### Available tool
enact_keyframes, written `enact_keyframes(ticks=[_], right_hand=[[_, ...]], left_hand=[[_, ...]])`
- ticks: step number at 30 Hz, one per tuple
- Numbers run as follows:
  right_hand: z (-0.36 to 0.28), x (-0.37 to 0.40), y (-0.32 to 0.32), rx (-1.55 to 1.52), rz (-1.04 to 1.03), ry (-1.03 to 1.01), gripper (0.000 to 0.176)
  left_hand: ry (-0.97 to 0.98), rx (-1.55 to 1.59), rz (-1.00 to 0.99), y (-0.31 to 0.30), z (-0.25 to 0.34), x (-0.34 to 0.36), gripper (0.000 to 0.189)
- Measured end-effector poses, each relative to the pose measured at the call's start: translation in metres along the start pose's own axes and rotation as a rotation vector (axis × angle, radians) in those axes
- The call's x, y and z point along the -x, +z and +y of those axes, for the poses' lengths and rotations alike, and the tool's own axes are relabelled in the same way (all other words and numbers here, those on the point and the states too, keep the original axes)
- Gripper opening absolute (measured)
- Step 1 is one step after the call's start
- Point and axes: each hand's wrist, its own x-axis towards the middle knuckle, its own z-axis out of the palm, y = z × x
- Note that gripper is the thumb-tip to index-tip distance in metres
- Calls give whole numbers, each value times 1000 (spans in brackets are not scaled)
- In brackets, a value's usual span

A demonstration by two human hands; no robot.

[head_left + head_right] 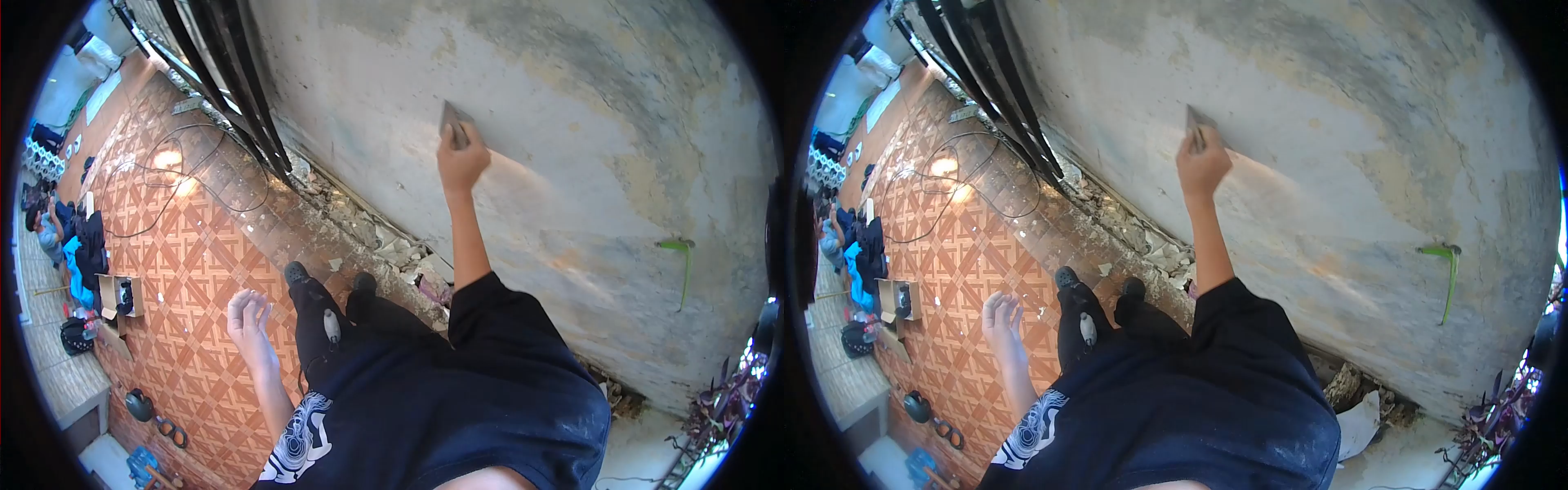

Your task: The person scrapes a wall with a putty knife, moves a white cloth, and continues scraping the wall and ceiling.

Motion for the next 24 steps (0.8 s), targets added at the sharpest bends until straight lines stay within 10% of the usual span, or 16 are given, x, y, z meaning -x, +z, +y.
enact_keyframes(ticks=[24], right_hand=[[5, 4, -39, 79, 34, -106, 5]], left_hand=[[-9, 18, 3, -7, -8, -4, 18]])
